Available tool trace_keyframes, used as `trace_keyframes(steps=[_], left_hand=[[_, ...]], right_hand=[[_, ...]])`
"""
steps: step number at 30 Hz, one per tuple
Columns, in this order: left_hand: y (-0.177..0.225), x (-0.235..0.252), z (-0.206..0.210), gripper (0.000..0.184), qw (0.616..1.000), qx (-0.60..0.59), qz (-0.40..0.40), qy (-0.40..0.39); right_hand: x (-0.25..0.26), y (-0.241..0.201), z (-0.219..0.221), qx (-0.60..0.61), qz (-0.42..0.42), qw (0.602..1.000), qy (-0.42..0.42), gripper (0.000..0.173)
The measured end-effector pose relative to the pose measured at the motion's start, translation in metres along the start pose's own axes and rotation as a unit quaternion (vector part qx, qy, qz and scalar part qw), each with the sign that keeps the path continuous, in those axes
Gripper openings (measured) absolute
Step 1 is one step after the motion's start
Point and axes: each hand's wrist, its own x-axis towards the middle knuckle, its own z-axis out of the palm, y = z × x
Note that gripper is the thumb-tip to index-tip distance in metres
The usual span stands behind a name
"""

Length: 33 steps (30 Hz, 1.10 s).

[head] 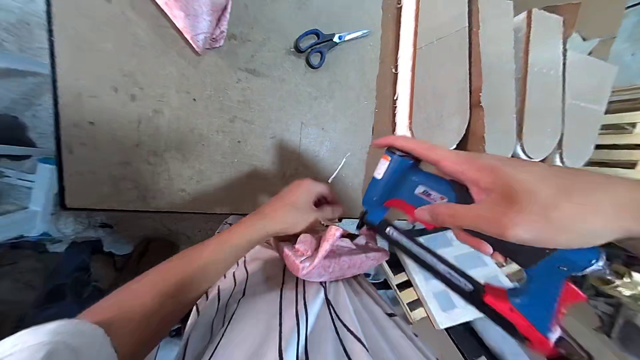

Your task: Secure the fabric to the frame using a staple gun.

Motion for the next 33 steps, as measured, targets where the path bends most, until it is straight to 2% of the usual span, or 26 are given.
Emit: trace_keyframes(steps=[2,3,5,8,11,14,15,16,19,20,22,23,24,26,27,29,30,33], left_hand=[[0.003,-0.043,-0.019,0.022,0.984,0.009,0.024,0.178],[0.009,-0.069,-0.025,0.022,0.972,0.010,0.047,0.230],[0.022,-0.114,-0.023,0.026,0.963,0.017,0.092,0.253],[0.031,-0.146,0.011,0.024,0.958,0.069,0.104,0.259],[0.029,-0.146,0.048,0.018,0.932,0.090,0.101,0.335],[0.030,-0.141,0.060,0.015,0.928,0.035,0.109,0.355],[0.030,-0.140,0.062,0.015,0.929,0.007,0.109,0.354],[0.030,-0.139,0.064,0.016,0.930,-0.022,0.107,0.351],[0.031,-0.136,0.063,0.017,0.936,-0.096,0.102,0.324],[0.031,-0.136,0.062,0.016,0.937,-0.094,0.102,0.321],[0.031,-0.135,0.062,0.016,0.937,-0.062,0.098,0.329],[0.031,-0.134,0.063,0.015,0.936,-0.044,0.096,0.335],[0.031,-0.134,0.064,0.014,0.936,-0.026,0.094,0.339],[0.030,-0.134,0.067,0.015,0.935,-0.005,0.085,0.344],[0.030,-0.134,0.068,0.016,0.934,0.000,0.082,0.348],[0.028,-0.132,0.068,0.019,0.930,0.000,0.079,0.359],[0.027,-0.132,0.068,0.019,0.929,-0.008,0.082,0.360],[0.024,-0.130,0.068,0.019,0.930,-0.021,0.098,0.355]], right_hand=[[0.009,0.031,0.014,-0.194,-0.077,0.965,0.159,0.105],[0.023,0.052,0.024,-0.233,-0.106,0.943,0.213,0.111],[0.061,0.094,0.050,-0.235,-0.146,0.927,0.254,0.112],[0.135,0.154,0.085,-0.215,-0.208,0.913,0.278,0.099],[0.172,0.175,0.105,-0.227,-0.210,0.903,0.300,0.086],[0.154,0.147,0.105,-0.174,-0.265,0.887,0.337,0.040],[0.137,0.129,0.105,-0.129,-0.303,0.884,0.331,0.036],[0.117,0.111,0.106,-0.068,-0.348,0.890,0.288,0.036],[0.090,0.079,0.115,0.074,-0.458,0.884,0.055,0.037],[0.091,0.074,0.118,0.101,-0.467,0.878,0.014,0.033],[0.094,0.064,0.121,0.127,-0.454,0.882,0.007,0.024],[0.092,0.059,0.121,0.122,-0.435,0.891,0.034,0.021],[0.089,0.055,0.120,0.106,-0.397,0.908,0.085,0.019],[0.081,0.052,0.117,0.053,-0.297,0.936,0.183,0.026],[0.078,0.055,0.114,0.059,-0.270,0.944,0.181,0.028],[0.076,0.060,0.112,0.145,-0.278,0.945,0.097,0.018],[0.077,0.061,0.114,0.187,-0.290,0.937,0.055,0.018],[0.077,0.056,0.122,0.255,-0.249,0.934,0.031,0.028]])
